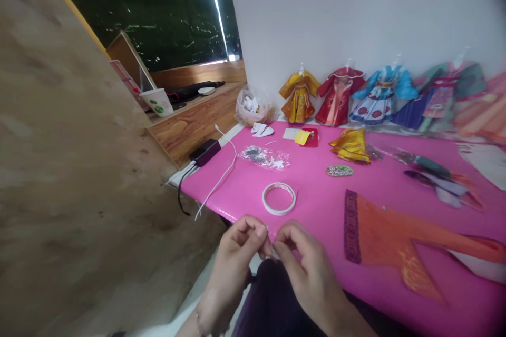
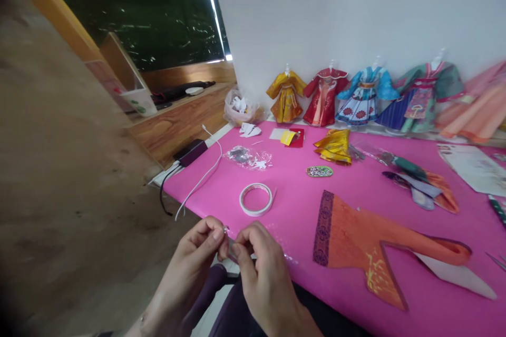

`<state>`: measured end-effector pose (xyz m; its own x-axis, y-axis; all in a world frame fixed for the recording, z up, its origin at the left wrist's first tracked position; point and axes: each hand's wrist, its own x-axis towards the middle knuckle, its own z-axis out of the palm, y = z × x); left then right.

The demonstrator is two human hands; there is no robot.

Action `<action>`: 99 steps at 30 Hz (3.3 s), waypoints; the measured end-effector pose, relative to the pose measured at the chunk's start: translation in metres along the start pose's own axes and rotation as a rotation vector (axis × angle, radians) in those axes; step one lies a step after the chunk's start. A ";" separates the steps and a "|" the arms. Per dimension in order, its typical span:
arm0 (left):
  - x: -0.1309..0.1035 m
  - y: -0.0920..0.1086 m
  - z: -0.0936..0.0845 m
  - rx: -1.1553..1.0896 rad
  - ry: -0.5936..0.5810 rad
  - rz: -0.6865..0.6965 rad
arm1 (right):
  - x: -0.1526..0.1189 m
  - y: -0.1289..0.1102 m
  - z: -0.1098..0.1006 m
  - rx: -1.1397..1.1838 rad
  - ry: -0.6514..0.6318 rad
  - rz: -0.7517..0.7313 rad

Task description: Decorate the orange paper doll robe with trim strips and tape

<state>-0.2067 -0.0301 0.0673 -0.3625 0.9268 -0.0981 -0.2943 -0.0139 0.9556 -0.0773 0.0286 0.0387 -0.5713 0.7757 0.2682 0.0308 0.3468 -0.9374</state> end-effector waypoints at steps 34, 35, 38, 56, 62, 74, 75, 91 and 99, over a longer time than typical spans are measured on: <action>0.000 -0.007 0.011 0.313 -0.097 -0.051 | 0.005 -0.003 -0.027 0.537 0.210 0.267; 0.001 -0.006 0.011 0.302 -0.101 -0.058 | 0.004 -0.003 -0.028 0.568 0.229 0.279; 0.002 -0.001 0.011 0.303 -0.112 -0.094 | 0.005 -0.004 -0.036 0.720 0.302 0.336; -0.006 0.028 -0.001 0.432 -0.367 -0.242 | 0.007 -0.014 -0.058 0.826 0.444 0.392; -0.001 0.022 -0.010 0.366 -0.396 -0.215 | 0.007 -0.014 -0.063 0.827 0.490 0.363; 0.014 -0.011 -0.002 0.177 -0.384 -0.243 | 0.020 -0.036 -0.059 0.795 0.349 0.317; 0.012 -0.014 0.001 0.093 -0.411 -0.258 | 0.022 -0.036 -0.058 0.804 0.338 0.321; -0.004 -0.008 0.016 -0.153 -0.235 -0.246 | 0.014 -0.023 -0.059 0.917 0.349 0.317; -0.005 0.012 0.007 0.244 -0.205 -0.164 | -0.001 -0.011 -0.056 0.903 0.342 0.394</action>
<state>-0.2027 -0.0325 0.0814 -0.1361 0.9655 -0.2220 -0.1052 0.2088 0.9723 -0.0314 0.0537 0.0609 -0.3867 0.9053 -0.1759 -0.5406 -0.3771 -0.7520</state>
